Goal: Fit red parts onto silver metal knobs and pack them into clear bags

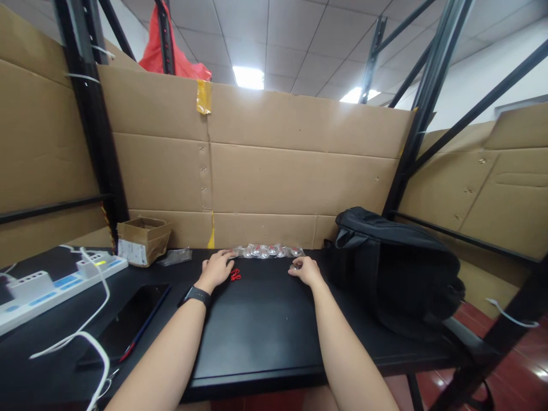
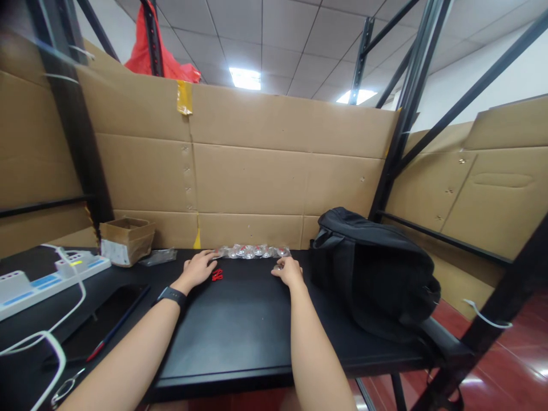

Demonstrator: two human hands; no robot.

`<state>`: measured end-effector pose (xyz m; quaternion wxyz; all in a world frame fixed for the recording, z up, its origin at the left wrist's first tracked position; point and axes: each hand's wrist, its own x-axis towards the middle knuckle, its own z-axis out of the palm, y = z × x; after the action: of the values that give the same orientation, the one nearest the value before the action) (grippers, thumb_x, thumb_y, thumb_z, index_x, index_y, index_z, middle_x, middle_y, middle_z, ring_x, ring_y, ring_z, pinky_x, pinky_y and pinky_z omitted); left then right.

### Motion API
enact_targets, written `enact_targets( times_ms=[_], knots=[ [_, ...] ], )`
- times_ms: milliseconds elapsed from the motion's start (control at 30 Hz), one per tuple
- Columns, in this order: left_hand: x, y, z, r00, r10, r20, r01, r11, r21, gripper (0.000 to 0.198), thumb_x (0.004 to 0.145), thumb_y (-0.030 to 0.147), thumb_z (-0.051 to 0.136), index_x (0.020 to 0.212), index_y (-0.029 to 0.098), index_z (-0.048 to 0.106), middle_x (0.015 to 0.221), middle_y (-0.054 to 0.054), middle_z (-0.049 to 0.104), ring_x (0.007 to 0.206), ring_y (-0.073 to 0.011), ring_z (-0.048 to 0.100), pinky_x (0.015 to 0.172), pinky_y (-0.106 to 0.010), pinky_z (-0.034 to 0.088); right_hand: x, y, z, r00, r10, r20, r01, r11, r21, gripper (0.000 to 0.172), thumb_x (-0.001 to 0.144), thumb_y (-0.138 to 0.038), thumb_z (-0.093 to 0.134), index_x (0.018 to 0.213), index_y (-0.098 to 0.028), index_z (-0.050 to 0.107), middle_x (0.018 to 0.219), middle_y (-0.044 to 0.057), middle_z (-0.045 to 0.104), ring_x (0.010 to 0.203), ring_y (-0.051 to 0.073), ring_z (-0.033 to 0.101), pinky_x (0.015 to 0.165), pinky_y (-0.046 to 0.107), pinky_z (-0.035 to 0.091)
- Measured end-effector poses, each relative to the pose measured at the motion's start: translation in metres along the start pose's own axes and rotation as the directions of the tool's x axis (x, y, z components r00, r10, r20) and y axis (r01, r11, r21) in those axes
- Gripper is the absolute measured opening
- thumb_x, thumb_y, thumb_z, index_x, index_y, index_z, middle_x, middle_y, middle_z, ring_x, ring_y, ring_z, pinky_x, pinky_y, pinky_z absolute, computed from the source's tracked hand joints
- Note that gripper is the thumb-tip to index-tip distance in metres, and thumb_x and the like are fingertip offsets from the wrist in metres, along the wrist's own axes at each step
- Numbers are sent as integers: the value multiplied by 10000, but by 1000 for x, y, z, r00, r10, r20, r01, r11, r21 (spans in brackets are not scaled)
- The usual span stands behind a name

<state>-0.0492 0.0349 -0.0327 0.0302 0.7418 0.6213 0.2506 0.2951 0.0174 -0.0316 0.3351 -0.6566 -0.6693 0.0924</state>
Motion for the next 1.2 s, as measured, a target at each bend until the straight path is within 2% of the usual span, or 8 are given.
enact_targets(
  times_ms=[133,300,567,733,900,1033,1100,1200],
  knots=[
    [5,-5,18,995,-11,97,9,1000,27,408,957,474,402,1283,390,632,1561,-50,401,1407,-340,353,1071,-614,278,2,1,3,999,-43,13,43,999,18,258,624,-255,829,867,-205,760,885,64,764,859,222,716,774,287,514],
    [3,-2,18,994,-80,80,76,996,51,406,924,522,428,1276,446,617,1524,-20,458,1399,-402,314,1052,-690,208,2,-1,3,999,-43,29,43,999,-18,249,638,-238,796,883,-210,761,886,59,758,844,212,708,742,274,503],
    [-4,15,-12,947,-295,-126,314,932,181,413,894,412,452,1176,166,626,1168,-208,662,1111,-400,563,953,-605,319,3,-1,4,999,-42,22,43,998,-42,231,698,-250,737,926,-215,755,954,74,746,914,228,693,809,302,504],
    [-5,11,-8,980,-180,-87,193,967,168,427,878,404,506,1282,287,577,1335,-155,586,1201,-380,516,956,-579,328,3,-2,5,999,-43,32,44,997,-57,270,706,-264,722,968,-208,754,1018,90,729,947,241,681,848,319,497],
    [-4,7,-8,960,-270,-69,277,952,131,226,887,307,517,1045,258,671,1097,-119,712,1064,-357,612,925,-573,337,3,-5,3,999,-44,-1,44,998,-49,276,705,-247,733,978,-211,753,1048,99,708,981,245,664,877,325,491],
    [2,4,-12,940,-304,-153,298,953,-60,223,909,296,509,1066,237,657,1006,-133,743,1018,-348,657,926,-555,375,1,-18,4,980,-182,-77,184,983,19,242,728,-219,717,968,-201,743,1036,93,693,987,235,647,922,352,482],
    [5,10,-13,956,-242,-163,182,931,-317,234,872,326,588,1068,216,651,1050,-137,741,1025,-318,668,921,-478,434,-3,-32,8,956,-277,-97,287,950,120,240,742,-207,701,980,-193,731,1003,82,691,920,214,651,890,351,499],
    [3,34,-12,994,-5,-107,-76,668,-741,358,768,359,727,1059,179,625,1068,-123,742,989,-255,692,888,-361,500,-12,-57,16,939,-337,-73,338,858,386,355,763,-262,708,1113,-203,684,1023,64,679,712,150,644,739,311,536]
  ],
)
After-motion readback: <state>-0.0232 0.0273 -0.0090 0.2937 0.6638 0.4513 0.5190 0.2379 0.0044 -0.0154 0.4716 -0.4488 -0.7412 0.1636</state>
